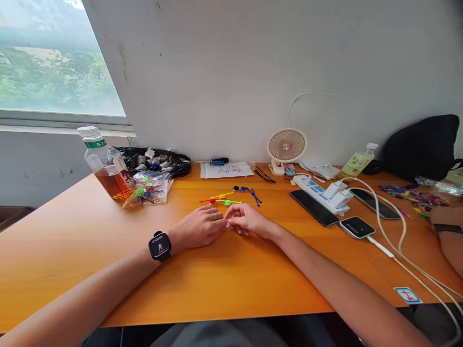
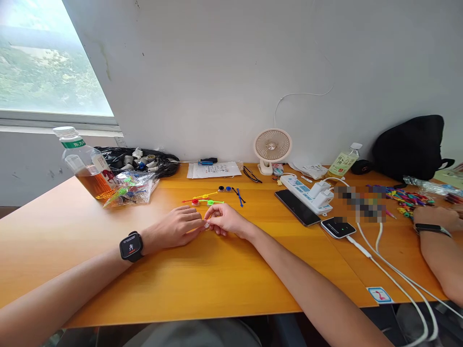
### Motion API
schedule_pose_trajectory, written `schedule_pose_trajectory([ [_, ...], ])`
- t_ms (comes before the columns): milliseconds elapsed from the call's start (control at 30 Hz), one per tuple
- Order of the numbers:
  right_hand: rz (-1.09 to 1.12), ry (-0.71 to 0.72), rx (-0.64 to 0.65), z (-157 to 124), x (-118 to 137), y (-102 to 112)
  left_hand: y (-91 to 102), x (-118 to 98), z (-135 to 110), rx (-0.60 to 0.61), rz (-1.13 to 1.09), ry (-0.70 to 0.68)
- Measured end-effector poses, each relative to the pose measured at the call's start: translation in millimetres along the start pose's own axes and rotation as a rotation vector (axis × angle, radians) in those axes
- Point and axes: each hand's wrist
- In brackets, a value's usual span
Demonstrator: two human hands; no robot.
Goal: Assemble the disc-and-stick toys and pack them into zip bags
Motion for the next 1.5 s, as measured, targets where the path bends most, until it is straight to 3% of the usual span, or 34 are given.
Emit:
schedule_pose_trajectory([
  [767,-0.073,-0.018,-0.027,2.6,-3.5,-0.4,-4.0,1.4,-0.2,-0.017,-0.053,0.010],
  [867,-0.206,0.075,-0.145,1.4,-4.0,1.2,-4.8,0.9,-0.5,-0.040,-0.011,0.003],
  [1000,-0.461,0.285,-0.438,-6.3,0.9,11.3,-2.0,1.5,-2.4,-0.122,0.073,0.030],
  [1133,-0.463,0.289,-0.598,-15.3,9.1,22.3,3.5,7.5,-7.7,-0.174,0.099,0.114],
  [1233,-0.446,0.290,-0.606,-20.6,13.4,20.7,6.1,12.0,-11.0,-0.196,0.101,0.173],
  [1367,-0.399,0.222,-0.459,-22.2,14.4,10.5,8.0,13.1,-10.9,-0.209,0.080,0.205],
  [1500,-0.289,0.278,-0.601,-15.7,12.0,18.9,9.5,12.2,-9.5,-0.201,0.059,0.214],
])
Point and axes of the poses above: each hand's wrist, its own z-axis towards the middle knuckle, its own y-axis out of the back of the hand, x = y × z, and after that the axes turned 14 degrees about -y, right-handed
